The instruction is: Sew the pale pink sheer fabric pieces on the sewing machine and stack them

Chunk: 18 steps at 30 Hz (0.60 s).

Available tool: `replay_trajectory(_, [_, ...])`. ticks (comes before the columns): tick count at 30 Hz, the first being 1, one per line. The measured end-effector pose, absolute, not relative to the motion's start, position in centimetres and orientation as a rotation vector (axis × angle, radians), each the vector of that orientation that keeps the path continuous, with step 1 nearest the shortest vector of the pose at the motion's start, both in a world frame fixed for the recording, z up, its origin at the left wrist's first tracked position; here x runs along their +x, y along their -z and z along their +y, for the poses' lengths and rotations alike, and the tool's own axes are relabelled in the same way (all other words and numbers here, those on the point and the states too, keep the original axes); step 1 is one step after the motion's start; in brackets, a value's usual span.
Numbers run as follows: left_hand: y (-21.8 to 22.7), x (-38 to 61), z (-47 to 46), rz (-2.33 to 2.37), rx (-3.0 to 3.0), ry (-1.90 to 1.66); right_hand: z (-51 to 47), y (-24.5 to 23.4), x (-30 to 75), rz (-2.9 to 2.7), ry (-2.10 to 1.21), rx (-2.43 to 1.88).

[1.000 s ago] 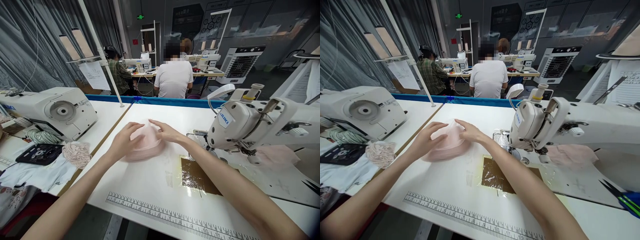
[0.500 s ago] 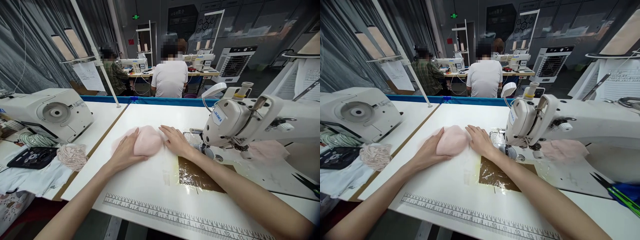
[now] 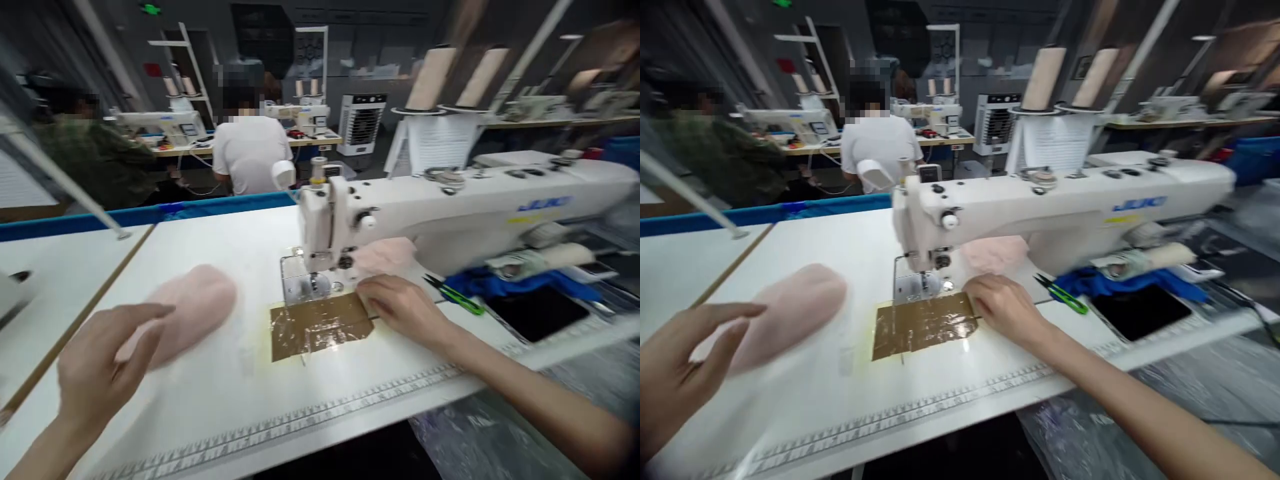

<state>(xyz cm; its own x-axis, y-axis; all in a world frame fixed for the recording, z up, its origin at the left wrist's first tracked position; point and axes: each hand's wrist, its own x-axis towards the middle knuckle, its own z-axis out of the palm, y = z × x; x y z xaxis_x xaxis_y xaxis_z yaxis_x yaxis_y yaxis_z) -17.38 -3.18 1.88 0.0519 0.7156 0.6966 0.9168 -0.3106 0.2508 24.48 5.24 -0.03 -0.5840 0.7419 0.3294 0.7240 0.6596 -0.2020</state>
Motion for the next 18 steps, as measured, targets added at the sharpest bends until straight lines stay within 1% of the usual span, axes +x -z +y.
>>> replay_trajectory(3, [-1.8,-13.2,-2.7,-1.291,-2.432,0.943,6.4,-0.8,29.1,-2.400,0.062,-1.475])
replay_trajectory(4, [-1.6,-11.2,-2.4,-1.141,-2.542,0.891,6.8,-1.1,30.1,-2.375,0.075,-1.519])
replay_trajectory(6, [-1.2,-6.7,-1.8,-1.004,-2.708,0.781,7.6,-1.5,31.2,-2.342,0.072,-1.526])
replay_trajectory(8, [-0.5,-2.1,-0.8,-1.004,-2.813,0.656,8.3,-1.8,31.2,-2.346,0.050,-1.483])
replay_trajectory(12, [0.5,5.5,1.8,-1.155,-2.890,0.586,9.9,-2.2,29.3,-2.523,0.005,-1.302])
replay_trajectory(15, [0.8,9.0,3.5,-1.327,-2.861,0.580,11.1,-2.0,27.9,-2.574,-0.022,-1.228])
replay_trajectory(18, [1.0,10.7,4.1,-1.360,-2.868,0.509,12.1,-1.6,27.7,-2.618,-0.069,-1.195])
